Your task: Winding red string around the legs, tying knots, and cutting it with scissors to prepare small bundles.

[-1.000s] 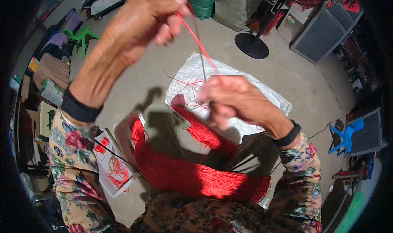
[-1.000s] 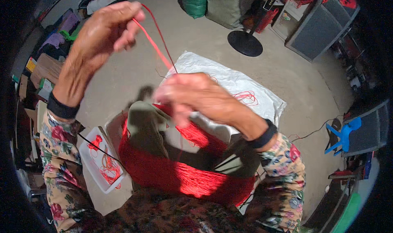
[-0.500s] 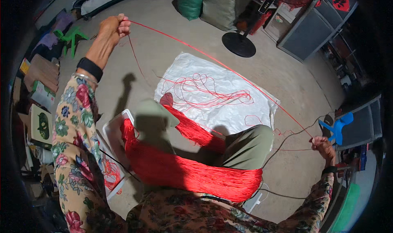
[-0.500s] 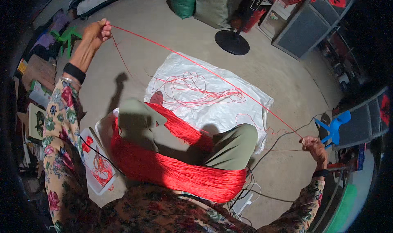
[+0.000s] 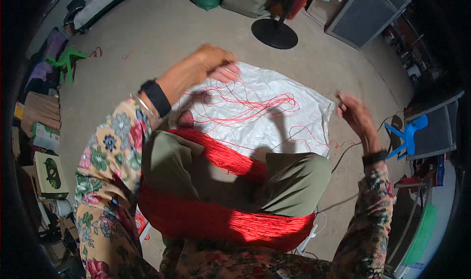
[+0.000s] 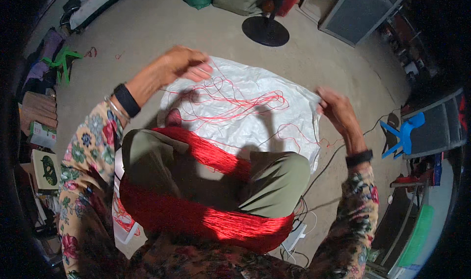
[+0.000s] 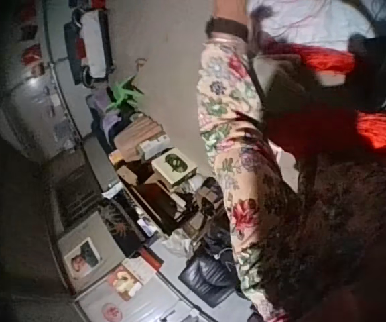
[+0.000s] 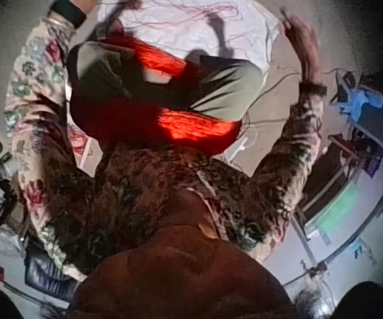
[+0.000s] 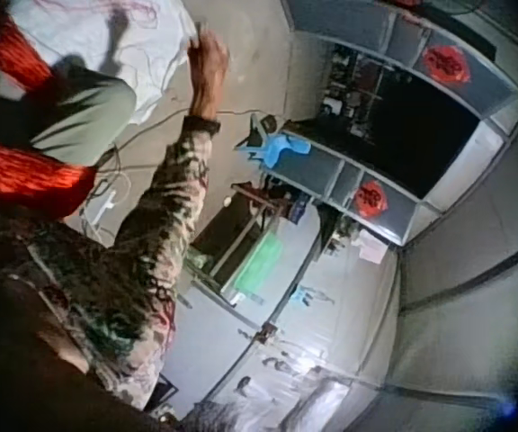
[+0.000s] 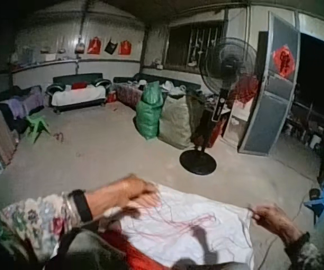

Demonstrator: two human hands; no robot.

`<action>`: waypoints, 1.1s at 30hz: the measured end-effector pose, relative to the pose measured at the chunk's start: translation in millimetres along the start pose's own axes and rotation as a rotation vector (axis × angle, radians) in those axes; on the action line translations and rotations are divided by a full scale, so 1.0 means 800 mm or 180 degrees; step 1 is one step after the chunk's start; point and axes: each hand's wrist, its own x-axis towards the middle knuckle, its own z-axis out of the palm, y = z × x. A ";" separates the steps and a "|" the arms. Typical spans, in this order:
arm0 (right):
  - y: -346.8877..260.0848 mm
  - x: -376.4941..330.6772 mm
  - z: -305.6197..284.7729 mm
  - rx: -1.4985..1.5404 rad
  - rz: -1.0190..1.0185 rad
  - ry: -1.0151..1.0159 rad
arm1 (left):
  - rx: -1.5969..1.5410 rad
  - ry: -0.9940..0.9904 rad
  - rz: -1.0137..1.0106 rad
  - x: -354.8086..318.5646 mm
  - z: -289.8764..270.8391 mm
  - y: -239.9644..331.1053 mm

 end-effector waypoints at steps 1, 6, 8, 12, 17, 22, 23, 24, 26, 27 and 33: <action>-0.015 0.023 0.035 0.0173 -0.0088 -0.0330 | -0.0025 -0.0236 0.0253 0.004 0.022 -0.010; -0.051 0.102 0.182 0.1024 -0.0081 -0.1107 | -0.0627 -0.1438 0.1071 0.008 0.088 -0.018; -0.056 0.121 0.204 0.1268 -0.0446 -0.1348 | -0.0633 -0.1631 0.0564 0.018 0.077 -0.022; -0.021 0.191 0.134 0.1485 -0.0225 -0.0664 | 0.0824 -0.0844 0.2930 0.002 -0.048 -0.089; 0.070 0.290 -0.047 0.1802 -0.0278 0.0331 | 0.0017 0.0760 0.0087 -0.152 -0.215 -0.135; 0.133 0.336 -0.223 0.1989 -0.0951 0.0521 | 0.0529 0.1974 -0.0568 -0.342 -0.314 -0.239; 0.088 0.323 -0.308 0.1135 -0.1287 0.0297 | 0.0203 0.1917 -0.0312 -0.330 -0.323 -0.290; 0.166 0.334 -0.238 -0.0118 -0.1307 0.0761 | 0.0224 0.2243 -0.0588 -0.377 -0.305 -0.267; 0.208 0.335 -0.098 -0.1860 -0.1509 -0.0691 | 0.0059 0.2438 -0.0657 -0.425 -0.257 -0.209; 0.190 0.315 -0.023 -0.0425 -0.0017 -0.0877 | -0.0194 0.2483 -0.0605 -0.440 -0.230 -0.180; 0.007 0.169 0.228 -0.1508 -0.0459 -0.1612 | -0.0577 0.2054 0.0472 -0.351 -0.096 -0.044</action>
